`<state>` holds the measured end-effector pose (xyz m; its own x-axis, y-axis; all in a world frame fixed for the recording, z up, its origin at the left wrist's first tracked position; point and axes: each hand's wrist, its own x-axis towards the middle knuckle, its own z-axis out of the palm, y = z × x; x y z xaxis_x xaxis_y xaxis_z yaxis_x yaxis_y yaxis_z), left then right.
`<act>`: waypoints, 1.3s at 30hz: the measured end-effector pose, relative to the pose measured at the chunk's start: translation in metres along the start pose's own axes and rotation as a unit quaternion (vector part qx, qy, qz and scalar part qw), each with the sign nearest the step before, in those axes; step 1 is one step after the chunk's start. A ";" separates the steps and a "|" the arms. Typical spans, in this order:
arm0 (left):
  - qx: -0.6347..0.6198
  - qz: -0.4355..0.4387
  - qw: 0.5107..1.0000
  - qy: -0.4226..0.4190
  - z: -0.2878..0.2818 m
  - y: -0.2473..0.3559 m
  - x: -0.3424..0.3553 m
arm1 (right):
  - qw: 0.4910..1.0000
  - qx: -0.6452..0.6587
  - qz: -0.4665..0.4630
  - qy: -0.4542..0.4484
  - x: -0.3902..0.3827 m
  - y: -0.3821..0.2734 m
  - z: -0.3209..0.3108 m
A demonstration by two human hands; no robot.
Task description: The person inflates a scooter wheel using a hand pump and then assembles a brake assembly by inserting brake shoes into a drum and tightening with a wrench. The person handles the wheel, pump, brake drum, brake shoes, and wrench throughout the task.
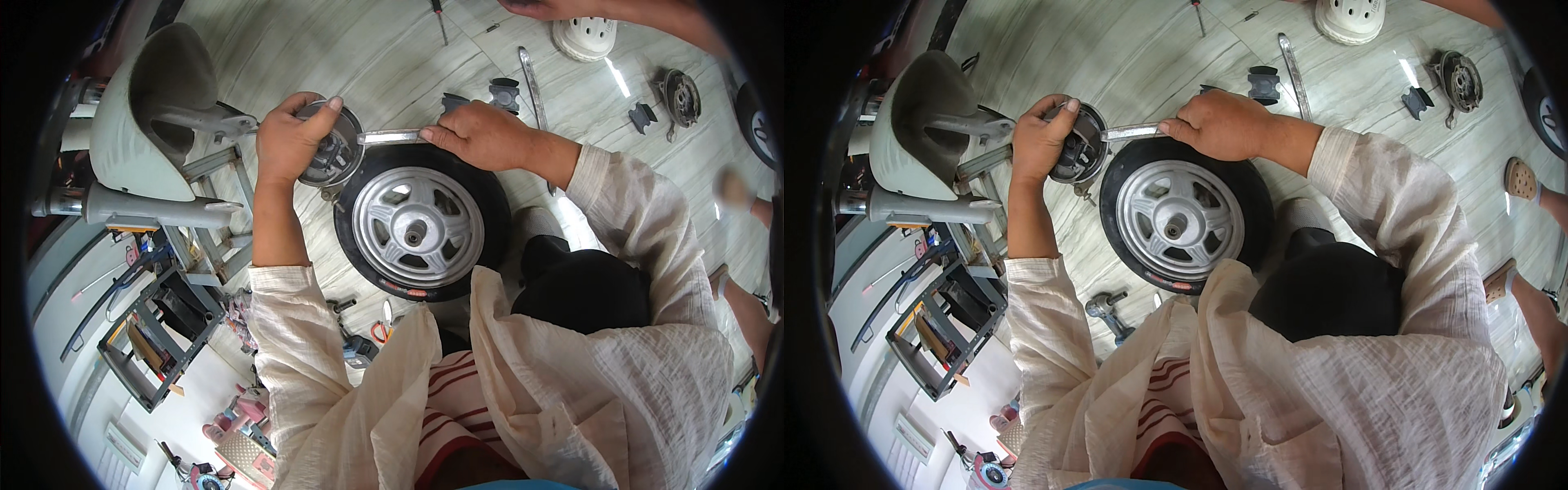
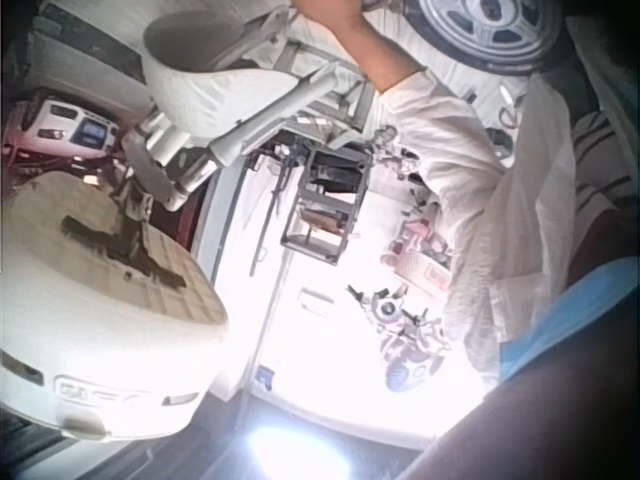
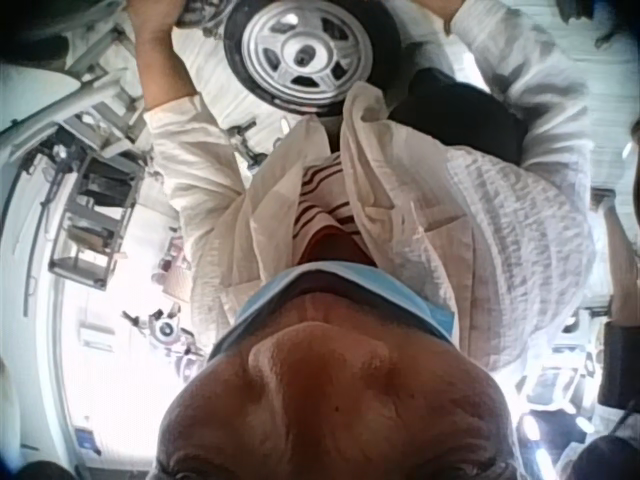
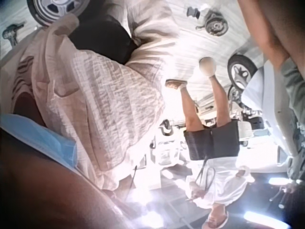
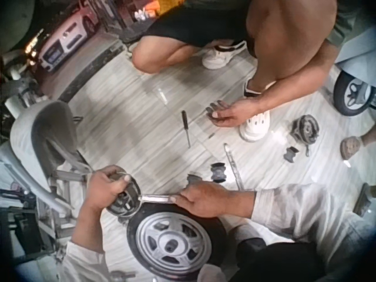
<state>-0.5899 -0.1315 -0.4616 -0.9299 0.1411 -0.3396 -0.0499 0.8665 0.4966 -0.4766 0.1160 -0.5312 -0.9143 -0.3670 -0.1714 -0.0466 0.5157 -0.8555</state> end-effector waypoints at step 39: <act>-0.060 0.005 0.998 -0.033 -0.006 -0.007 0.008 | 0.919 0.336 0.097 -0.181 -0.013 -0.015 0.008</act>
<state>-0.5991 -0.1396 -0.4632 -0.9044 0.1836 -0.3850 -0.0889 0.8017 0.5911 -0.4612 0.1068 -0.5200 -0.6796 -0.6156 -0.3990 0.4730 0.0481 -0.8798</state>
